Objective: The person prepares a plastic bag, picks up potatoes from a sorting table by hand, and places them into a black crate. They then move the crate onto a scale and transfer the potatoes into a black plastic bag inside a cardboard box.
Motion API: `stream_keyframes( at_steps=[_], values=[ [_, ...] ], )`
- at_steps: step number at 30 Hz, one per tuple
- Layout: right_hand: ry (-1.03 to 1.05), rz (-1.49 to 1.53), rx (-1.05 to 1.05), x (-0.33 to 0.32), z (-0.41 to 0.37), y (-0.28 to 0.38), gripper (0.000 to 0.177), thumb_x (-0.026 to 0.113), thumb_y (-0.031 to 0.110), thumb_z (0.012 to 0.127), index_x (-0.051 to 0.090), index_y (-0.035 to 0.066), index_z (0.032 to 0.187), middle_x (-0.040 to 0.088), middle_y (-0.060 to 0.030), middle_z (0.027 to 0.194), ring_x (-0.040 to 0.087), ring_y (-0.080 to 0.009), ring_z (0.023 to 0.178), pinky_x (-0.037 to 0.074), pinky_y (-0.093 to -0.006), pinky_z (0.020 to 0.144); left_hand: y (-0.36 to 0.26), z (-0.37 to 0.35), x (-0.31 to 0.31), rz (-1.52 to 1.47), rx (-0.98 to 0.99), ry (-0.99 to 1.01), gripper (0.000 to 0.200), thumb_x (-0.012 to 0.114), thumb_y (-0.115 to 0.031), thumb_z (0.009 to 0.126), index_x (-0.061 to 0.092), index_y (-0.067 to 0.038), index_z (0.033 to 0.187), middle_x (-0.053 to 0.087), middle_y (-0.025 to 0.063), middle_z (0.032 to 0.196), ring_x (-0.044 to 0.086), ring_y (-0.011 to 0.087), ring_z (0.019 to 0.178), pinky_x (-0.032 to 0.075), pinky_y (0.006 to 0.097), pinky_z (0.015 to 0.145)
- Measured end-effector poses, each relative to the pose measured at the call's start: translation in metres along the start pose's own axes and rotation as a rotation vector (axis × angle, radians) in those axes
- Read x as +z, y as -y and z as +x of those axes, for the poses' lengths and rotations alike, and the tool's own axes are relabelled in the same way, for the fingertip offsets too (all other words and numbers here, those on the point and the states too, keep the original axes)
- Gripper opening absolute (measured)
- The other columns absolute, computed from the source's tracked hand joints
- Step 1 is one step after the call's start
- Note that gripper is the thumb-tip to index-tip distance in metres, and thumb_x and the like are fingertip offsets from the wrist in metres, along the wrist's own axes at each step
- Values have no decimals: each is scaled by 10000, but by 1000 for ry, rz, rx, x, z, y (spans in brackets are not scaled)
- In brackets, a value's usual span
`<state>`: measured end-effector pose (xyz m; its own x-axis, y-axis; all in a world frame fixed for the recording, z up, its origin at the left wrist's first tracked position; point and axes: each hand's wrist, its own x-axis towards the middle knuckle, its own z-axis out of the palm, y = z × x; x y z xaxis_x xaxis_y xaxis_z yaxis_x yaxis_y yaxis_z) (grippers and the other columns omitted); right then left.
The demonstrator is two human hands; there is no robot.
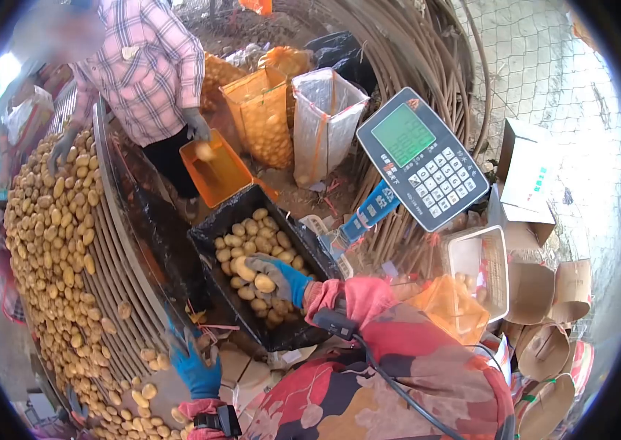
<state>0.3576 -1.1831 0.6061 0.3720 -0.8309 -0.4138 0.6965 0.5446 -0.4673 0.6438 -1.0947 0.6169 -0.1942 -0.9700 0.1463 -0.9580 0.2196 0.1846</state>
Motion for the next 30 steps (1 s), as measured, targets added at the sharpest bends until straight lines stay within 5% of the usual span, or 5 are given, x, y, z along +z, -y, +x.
stream_keyframes(
  at_steps=[10, 13, 25, 28, 30],
  values=[
    [-113, -34, 89, -32, -12, -45, 246, 500, 346, 944, 517, 104, 982, 567, -51, 815, 551, -104, 628, 363, -175, 392, -3, 1, -7, -49, 1, 62, 794, 716, -208, 684, 374, -74, 1387, 159, 284, 1485, 300, 476, 1297, 321, 493, 1027],
    [19, 104, 166, -31, -14, -41, 240, 481, 343, 951, 522, 109, 981, 564, -44, 814, 547, -98, 632, 357, -182, 394, -4, 3, -10, -43, 22, 56, 775, 714, -243, 708, 379, -60, 1382, 177, 302, 1472, 334, 487, 1274, 339, 494, 1012],
    [-160, -122, 36, -3, -2, -10, 236, 459, 322, 946, 503, 109, 1039, 526, -50, 851, 537, -132, 670, 413, -259, 455, 3, -2, -1, -87, -11, 52, 753, 725, -247, 697, 419, -51, 1357, 183, 301, 1470, 340, 486, 1276, 358, 479, 1009],
    [-174, -156, -22, -1, 9, -3, 327, 469, 332, 949, 508, 68, 1139, 580, -64, 975, 604, -130, 794, 491, -238, 572, 4, -3, -1, -88, -4, 50, 756, 727, -240, 690, 421, -49, 1354, 185, 300, 1470, 348, 484, 1271, 364, 475, 1004],
    [-235, -414, -406, -5, 17, -9, 320, 482, 343, 943, 516, 69, 1103, 586, -79, 963, 609, -139, 810, 478, -236, 564, 4, -2, -2, -80, 2, 45, 757, 727, -238, 687, 421, -48, 1353, 186, 300, 1470, 354, 483, 1267, 368, 473, 1000]
  ],
)
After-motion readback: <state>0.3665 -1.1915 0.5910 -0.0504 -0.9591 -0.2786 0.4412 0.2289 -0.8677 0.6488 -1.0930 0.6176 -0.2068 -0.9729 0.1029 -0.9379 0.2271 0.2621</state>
